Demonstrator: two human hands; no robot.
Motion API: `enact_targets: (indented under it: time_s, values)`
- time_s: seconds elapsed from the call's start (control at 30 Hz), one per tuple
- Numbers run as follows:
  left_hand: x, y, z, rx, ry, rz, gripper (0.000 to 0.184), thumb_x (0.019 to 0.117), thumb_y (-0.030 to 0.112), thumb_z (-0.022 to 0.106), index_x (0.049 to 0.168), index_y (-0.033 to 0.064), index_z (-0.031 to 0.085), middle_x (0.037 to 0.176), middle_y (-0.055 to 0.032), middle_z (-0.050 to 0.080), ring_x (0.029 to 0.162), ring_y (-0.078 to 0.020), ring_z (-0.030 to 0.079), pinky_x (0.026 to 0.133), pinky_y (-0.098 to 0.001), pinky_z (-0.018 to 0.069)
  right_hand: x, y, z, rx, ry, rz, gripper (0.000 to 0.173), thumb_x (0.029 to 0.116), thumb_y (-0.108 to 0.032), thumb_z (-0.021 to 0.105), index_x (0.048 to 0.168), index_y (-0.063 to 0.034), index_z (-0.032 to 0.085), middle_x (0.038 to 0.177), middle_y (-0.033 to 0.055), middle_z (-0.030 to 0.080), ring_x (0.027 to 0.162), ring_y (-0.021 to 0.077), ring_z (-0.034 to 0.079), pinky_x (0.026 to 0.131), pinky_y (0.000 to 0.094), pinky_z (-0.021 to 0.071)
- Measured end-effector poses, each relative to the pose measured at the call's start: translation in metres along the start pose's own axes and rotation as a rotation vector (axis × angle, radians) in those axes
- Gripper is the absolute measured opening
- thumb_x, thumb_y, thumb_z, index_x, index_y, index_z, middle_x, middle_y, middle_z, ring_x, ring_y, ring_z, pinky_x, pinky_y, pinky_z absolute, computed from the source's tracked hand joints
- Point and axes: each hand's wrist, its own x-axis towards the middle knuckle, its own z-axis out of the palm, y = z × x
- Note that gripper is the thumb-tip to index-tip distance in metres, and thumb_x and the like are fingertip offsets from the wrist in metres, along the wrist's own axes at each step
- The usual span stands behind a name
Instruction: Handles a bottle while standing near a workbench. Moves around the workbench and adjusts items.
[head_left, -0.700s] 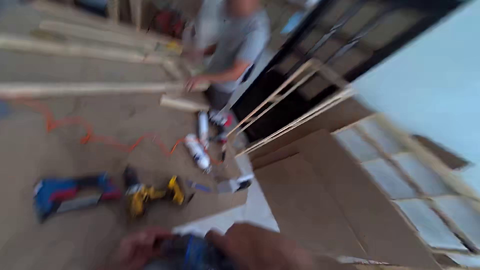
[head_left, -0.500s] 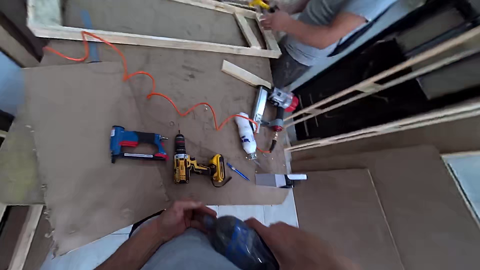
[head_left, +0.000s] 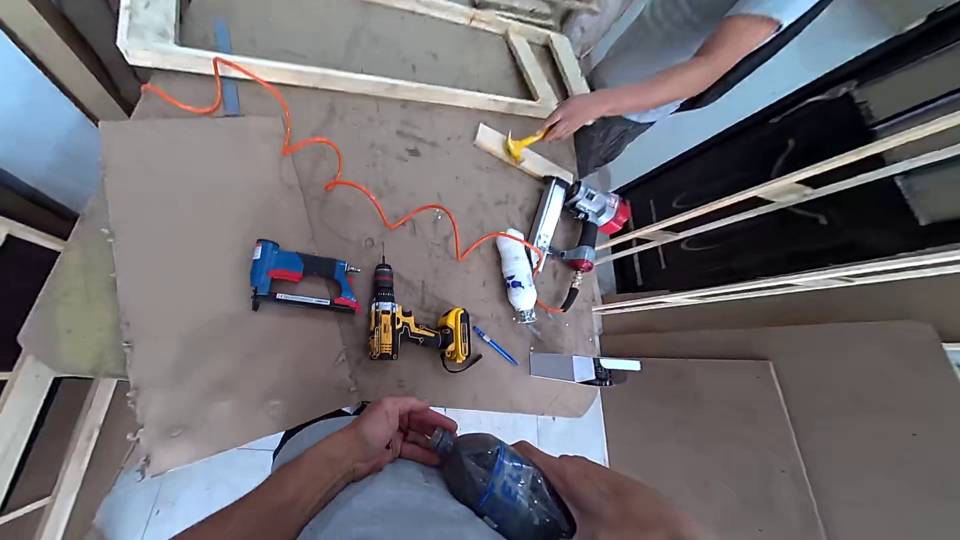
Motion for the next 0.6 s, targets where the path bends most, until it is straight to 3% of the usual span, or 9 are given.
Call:
enact_targets:
  time_s: [0.07, 0.13, 0.23, 0.33, 0.4, 0.47, 0.53, 0.6]
  values:
    - [-0.003, 0.004, 0.001, 0.006, -0.02, 0.0, 0.059, 0.1114, 0.03, 0.017, 0.119, 0.0011, 0.067, 0.102, -0.0074, 0.073, 0.094, -0.0181, 0.071, 0.088, -0.038, 0.0592, -0.002, 0.013, 0.004, 0.212, 0.007, -0.16, 0.088, 0.0825, -0.068, 0.071, 0.152, -0.0229, 0.041, 0.118, 0.0072, 0.07, 0.106, 0.0205, 0.069, 0.091, 0.0511, 0.0563]
    - [-0.006, 0.007, 0.001, 0.005, -0.057, 0.026, 0.058, 0.1107, 0.029, 0.017, 0.12, 0.0008, 0.067, 0.103, -0.0078, 0.074, 0.093, -0.0184, 0.072, 0.087, -0.0376, 0.0599, 0.004, 0.024, 0.012, 0.491, -0.016, -0.341, 0.089, 0.0864, -0.072, 0.064, 0.151, -0.0159, 0.041, 0.129, 0.0036, 0.065, 0.116, 0.0117, 0.064, 0.102, 0.0399, 0.0534]
    - [-0.017, 0.008, 0.008, 0.047, -0.186, 0.121, 0.064, 0.1078, 0.03, 0.012, 0.127, -0.0012, 0.064, 0.112, -0.0109, 0.074, 0.096, -0.0204, 0.074, 0.089, -0.0387, 0.0608, 0.027, 0.033, 0.031, 0.77, -0.02, -0.496, 0.094, 0.081, -0.063, 0.077, 0.15, -0.0114, 0.039, 0.134, 0.0057, 0.062, 0.121, 0.0149, 0.062, 0.104, 0.0385, 0.0522]
    - [-0.025, 0.013, 0.021, 0.059, -0.409, 0.222, 0.073, 0.1063, 0.036, 0.004, 0.139, 0.0002, 0.058, 0.129, -0.0137, 0.069, 0.109, -0.0225, 0.071, 0.098, -0.0394, 0.0575, 0.042, 0.04, 0.036, 0.869, -0.023, -0.688, 0.102, 0.0727, -0.056, 0.086, 0.152, -0.0108, 0.042, 0.143, 0.0055, 0.059, 0.13, 0.0166, 0.057, 0.112, 0.0378, 0.0471]
    - [-0.024, 0.013, 0.023, -0.045, -0.428, 0.233, 0.076, 0.1065, 0.042, 0.003, 0.137, 0.0034, 0.061, 0.131, -0.0131, 0.068, 0.112, -0.0223, 0.071, 0.098, -0.0371, 0.0573, 0.037, 0.039, 0.034, 0.869, 0.04, -0.796, 0.093, 0.072, -0.055, 0.087, 0.148, -0.014, 0.052, 0.14, 0.001, 0.062, 0.129, 0.013, 0.058, 0.111, 0.0353, 0.0479]
    - [-0.022, 0.009, 0.015, -0.199, -0.325, 0.195, 0.078, 0.1067, 0.046, 0.003, 0.127, 0.0047, 0.066, 0.126, -0.014, 0.071, 0.108, -0.0229, 0.072, 0.093, -0.0345, 0.0592, 0.02, 0.032, 0.029, 0.826, 0.15, -0.883, 0.092, 0.0696, -0.062, 0.085, 0.143, -0.0133, 0.057, 0.135, 0.004, 0.066, 0.124, 0.0154, 0.062, 0.107, 0.0368, 0.0511]
    - [-0.024, 0.004, 0.005, -0.266, -0.247, 0.157, 0.079, 0.1072, 0.049, 0.006, 0.12, 0.005, 0.071, 0.121, -0.0154, 0.073, 0.105, -0.0239, 0.074, 0.089, -0.0338, 0.0606, 0.007, 0.025, 0.027, 0.869, 0.289, -1.006, 0.085, 0.0686, -0.066, 0.082, 0.132, -0.0131, 0.064, 0.117, 0.0111, 0.071, 0.104, 0.0236, 0.069, 0.091, 0.0429, 0.0585]
    - [-0.028, 0.0, 0.003, -0.294, -0.187, 0.113, 0.079, 0.1069, 0.051, 0.009, 0.114, 0.006, 0.074, 0.116, -0.0149, 0.075, 0.102, -0.0236, 0.075, 0.087, -0.0333, 0.0611, 0.002, 0.008, 0.029, 1.029, 0.411, -1.077, 0.068, 0.0772, -0.066, 0.074, 0.127, -0.0201, 0.067, 0.103, 0.0098, 0.074, 0.088, 0.0252, 0.073, 0.079, 0.0441, 0.0617]
